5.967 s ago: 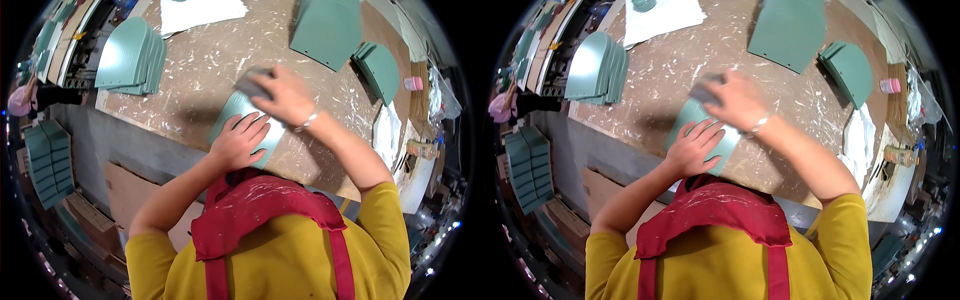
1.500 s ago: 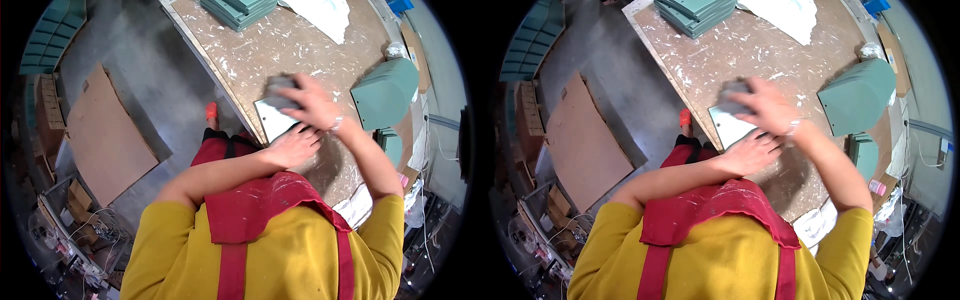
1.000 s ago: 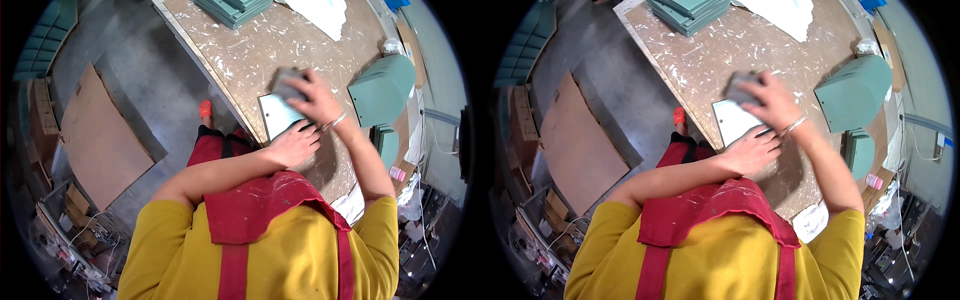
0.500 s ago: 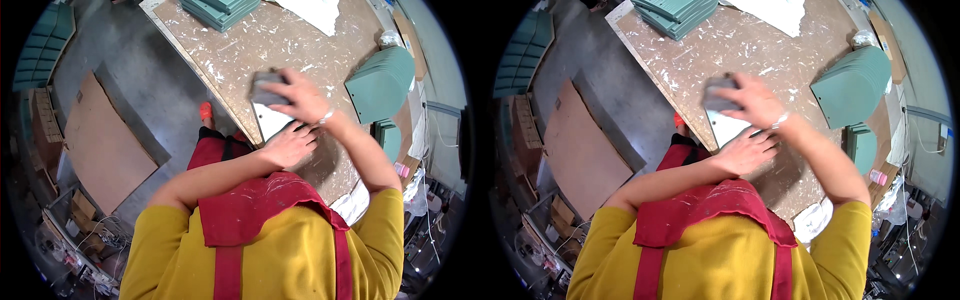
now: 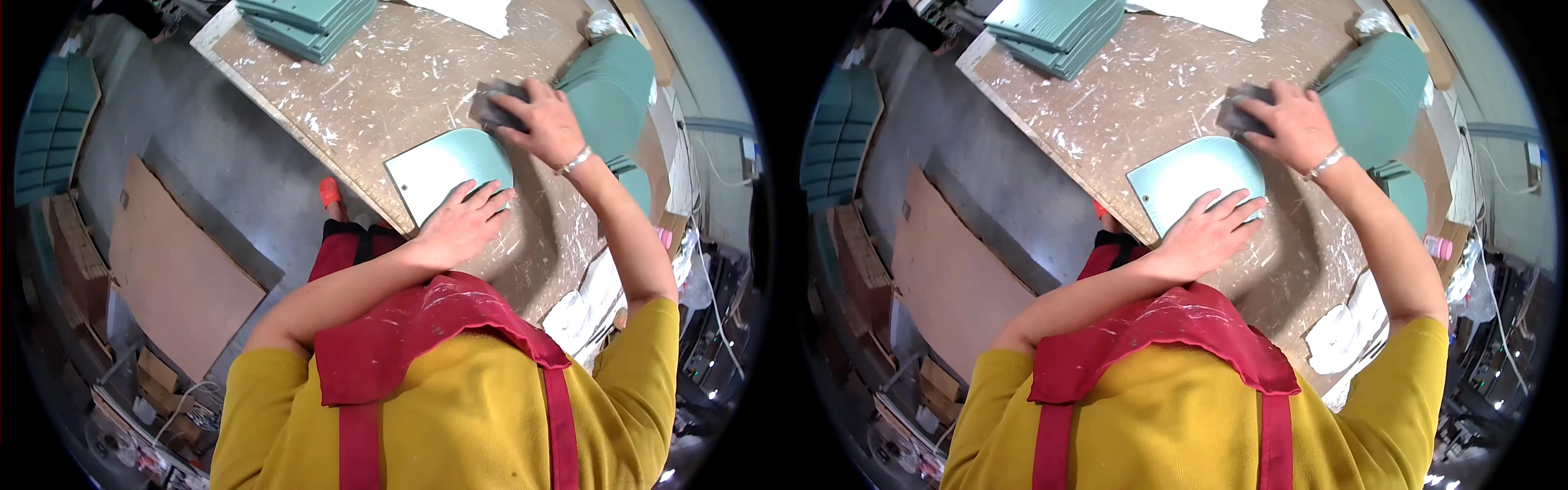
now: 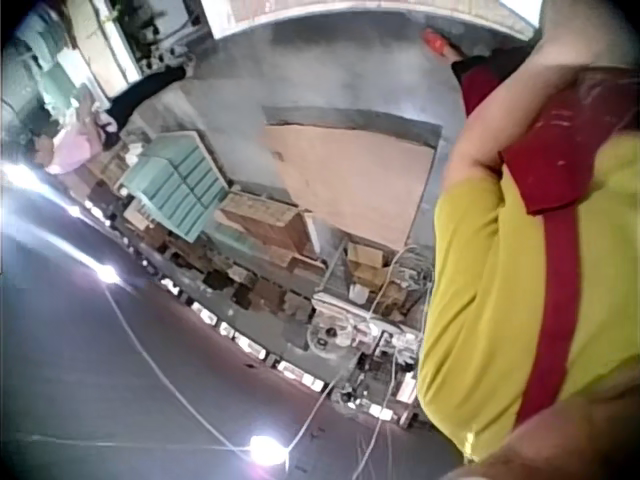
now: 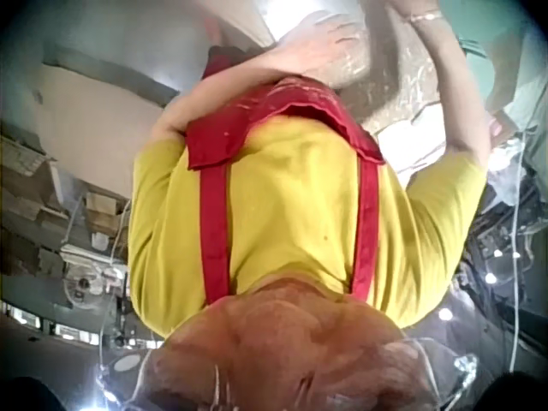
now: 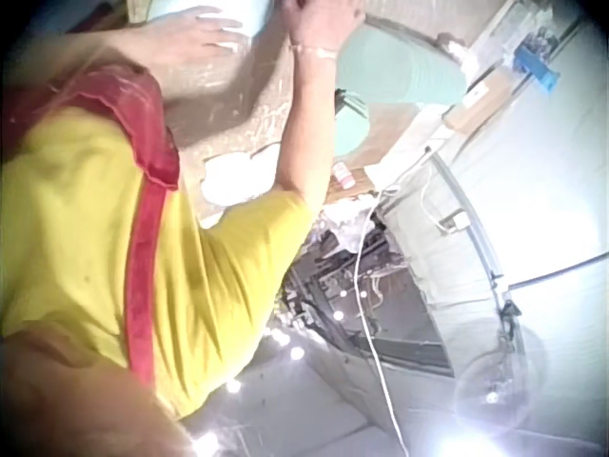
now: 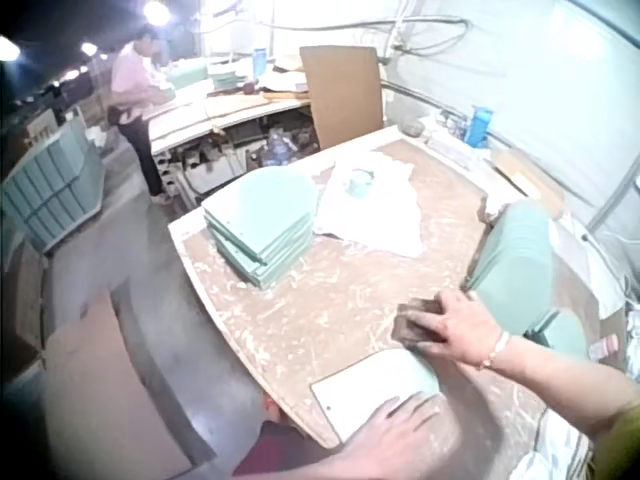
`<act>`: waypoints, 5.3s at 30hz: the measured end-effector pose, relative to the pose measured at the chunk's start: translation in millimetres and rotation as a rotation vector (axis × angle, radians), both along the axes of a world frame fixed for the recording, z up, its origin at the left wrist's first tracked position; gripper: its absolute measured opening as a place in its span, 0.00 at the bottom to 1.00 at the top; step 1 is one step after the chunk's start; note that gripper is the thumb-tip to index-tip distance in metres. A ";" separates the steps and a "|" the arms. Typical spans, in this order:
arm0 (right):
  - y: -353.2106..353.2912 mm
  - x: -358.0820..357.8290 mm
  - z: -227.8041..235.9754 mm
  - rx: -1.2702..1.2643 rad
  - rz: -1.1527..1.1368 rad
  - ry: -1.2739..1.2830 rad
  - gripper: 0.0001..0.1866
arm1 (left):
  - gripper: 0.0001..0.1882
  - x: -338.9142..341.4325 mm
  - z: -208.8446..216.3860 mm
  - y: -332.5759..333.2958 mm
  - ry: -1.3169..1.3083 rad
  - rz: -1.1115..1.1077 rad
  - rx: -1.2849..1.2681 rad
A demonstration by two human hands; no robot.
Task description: The worker is using a sanding block to smooth the surface of curved green wooden panels on a workbench.
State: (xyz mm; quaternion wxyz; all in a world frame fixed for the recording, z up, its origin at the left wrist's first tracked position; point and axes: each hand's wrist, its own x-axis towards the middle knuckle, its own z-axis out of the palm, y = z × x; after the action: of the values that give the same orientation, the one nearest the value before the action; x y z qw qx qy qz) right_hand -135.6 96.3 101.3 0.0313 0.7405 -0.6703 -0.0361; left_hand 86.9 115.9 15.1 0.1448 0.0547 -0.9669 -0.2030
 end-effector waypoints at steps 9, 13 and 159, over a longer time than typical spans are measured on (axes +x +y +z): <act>166.4 81.7 3.1 -0.286 -0.784 -0.737 0.32 | 0.26 -39.7 -22.4 -104.8 0.145 -0.399 -0.176; 208.4 163.6 1.0 -0.125 -0.814 -0.497 0.34 | 0.25 -75.5 -9.3 -131.2 0.021 -0.615 -0.225; 81.8 294.4 -27.0 -0.482 -1.453 -0.572 0.29 | 0.20 -42.4 -14.2 -169.3 0.101 -0.390 -0.174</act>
State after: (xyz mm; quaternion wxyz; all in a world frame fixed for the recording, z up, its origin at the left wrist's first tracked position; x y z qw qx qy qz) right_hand 158.8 178.2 74.2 -0.0139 0.0748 -0.9546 0.2881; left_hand 44.6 -53.4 0.9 0.1553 -0.1564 -0.9645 -0.1455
